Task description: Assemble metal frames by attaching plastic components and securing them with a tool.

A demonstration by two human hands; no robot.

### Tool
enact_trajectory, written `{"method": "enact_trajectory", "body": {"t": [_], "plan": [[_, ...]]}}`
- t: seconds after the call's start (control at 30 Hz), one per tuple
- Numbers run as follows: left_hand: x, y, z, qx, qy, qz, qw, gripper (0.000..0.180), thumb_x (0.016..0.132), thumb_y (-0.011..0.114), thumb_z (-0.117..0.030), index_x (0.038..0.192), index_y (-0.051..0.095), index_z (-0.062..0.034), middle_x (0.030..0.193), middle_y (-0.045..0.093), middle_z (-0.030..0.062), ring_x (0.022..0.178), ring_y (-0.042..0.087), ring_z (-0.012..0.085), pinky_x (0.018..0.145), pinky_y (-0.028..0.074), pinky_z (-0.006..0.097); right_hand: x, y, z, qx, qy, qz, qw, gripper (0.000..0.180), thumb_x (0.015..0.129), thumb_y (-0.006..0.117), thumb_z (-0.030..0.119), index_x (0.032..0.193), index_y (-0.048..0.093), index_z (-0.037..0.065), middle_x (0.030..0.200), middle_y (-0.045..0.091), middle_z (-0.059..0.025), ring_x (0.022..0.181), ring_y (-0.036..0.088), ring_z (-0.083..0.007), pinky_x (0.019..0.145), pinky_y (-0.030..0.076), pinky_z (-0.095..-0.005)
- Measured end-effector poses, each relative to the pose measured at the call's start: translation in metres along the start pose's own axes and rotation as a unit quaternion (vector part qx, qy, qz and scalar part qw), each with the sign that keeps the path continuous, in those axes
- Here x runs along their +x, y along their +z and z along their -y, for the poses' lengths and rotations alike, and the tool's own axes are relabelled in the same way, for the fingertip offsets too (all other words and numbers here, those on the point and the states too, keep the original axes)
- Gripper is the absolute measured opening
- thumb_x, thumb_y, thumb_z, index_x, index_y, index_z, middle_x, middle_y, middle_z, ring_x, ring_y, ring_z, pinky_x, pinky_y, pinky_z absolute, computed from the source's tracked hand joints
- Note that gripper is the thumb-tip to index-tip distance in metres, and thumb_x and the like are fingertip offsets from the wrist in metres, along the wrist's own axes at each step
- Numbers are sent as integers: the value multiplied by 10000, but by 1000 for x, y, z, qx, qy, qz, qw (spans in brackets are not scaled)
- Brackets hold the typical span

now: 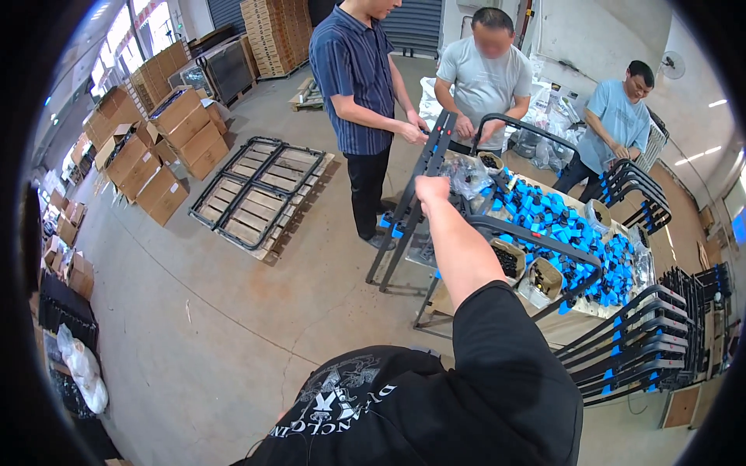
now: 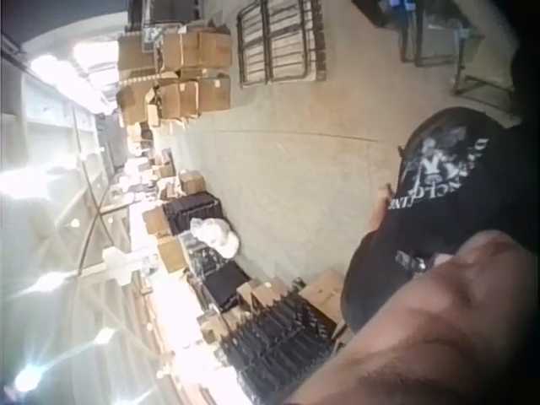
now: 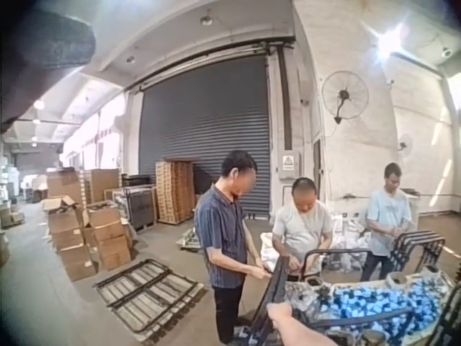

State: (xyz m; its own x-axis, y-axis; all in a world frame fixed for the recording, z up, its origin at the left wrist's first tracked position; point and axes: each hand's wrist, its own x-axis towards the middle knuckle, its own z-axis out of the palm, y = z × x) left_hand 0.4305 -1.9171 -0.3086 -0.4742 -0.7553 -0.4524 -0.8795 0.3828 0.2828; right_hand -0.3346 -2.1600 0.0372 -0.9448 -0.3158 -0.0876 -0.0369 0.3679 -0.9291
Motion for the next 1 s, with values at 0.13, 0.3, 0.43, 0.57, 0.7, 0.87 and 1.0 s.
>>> {"method": "enact_trajectory", "body": {"t": [0.13, 0.3, 0.43, 0.57, 0.7, 0.87, 1.0], "plan": [[17, -15, 17, -35, -72, 48, 996, 377, 908, 631, -361, 1160, 682, -85, 999, 746, 159, 908, 719, 344, 761, 571, 453, -8, 34, 19, 43, 41, 28, 998, 171, 718, 706, 46, 779, 656, -106, 730, 670, -161, 568, 656, -252, 467, 506, -401], [101, -67, 13, -119, -108, 24, 987, 363, 919, 622, -352, 1145, 675, -73, 965, 743, 148, 866, 717, 327, 723, 567, 443, 9, 28, -6, 136, -15, 47, 989, 250, 718, 787, 36, 831, 580, -45, 634, 620, -100, 451, 574, -173, 382, 437, -344], [156, -100, 27, -170, -143, 7, 975, 353, 927, 614, -345, 1132, 670, -64, 938, 740, 139, 833, 716, 313, 693, 565, 434, 4, 22, 6, 95, 19, 71, 993, 534, 692, 902, 145, 1022, 530, -51, 776, 656, -106, 518, 577, -156, 437, 467, -324], [214, -130, 32, -217, -163, -7, 962, 344, 935, 606, -338, 1120, 665, -54, 911, 737, 131, 800, 715, 299, 664, 562, 426, -6, 32, 23, 180, 17, 152, 972, 533, 759, 862, 126, 1125, 507, -29, 829, 671, -114, 563, 627, -160, 474, 498, -313], [281, -160, 22, -239, -159, -7, 958, 338, 941, 601, -333, 1110, 661, -47, 891, 735, 124, 775, 714, 289, 641, 560, 420, -1, 34, 19, 278, 66, 185, 940, 228, 859, 721, 80, 1019, 575, 8, 765, 654, -75, 596, 671, -189, 491, 477, -289], [344, -243, 23, -601, -230, 31, 765, 118, 931, 644, -186, 953, 600, -79, 748, 629, 56, 627, 606, 161, 522, 473, 300, -17, 69, 31, 317, 50, 205, 925, 282, 846, 687, 42, 1085, 551, -16, 867, 672, -103, 613, 679, -188, 478, 469, -301], [349, -274, -43, -527, -189, 86, 824, 162, 949, 583, -198, 1009, 635, -57, 781, 649, 67, 618, 605, 177, 529, 475, 321, -25, 61, 27, 307, 31, 183, 933, 328, 844, 685, 45, 1121, 521, -16, 842, 669, -109, 577, 652, -182, 484, 468, -314]]}}
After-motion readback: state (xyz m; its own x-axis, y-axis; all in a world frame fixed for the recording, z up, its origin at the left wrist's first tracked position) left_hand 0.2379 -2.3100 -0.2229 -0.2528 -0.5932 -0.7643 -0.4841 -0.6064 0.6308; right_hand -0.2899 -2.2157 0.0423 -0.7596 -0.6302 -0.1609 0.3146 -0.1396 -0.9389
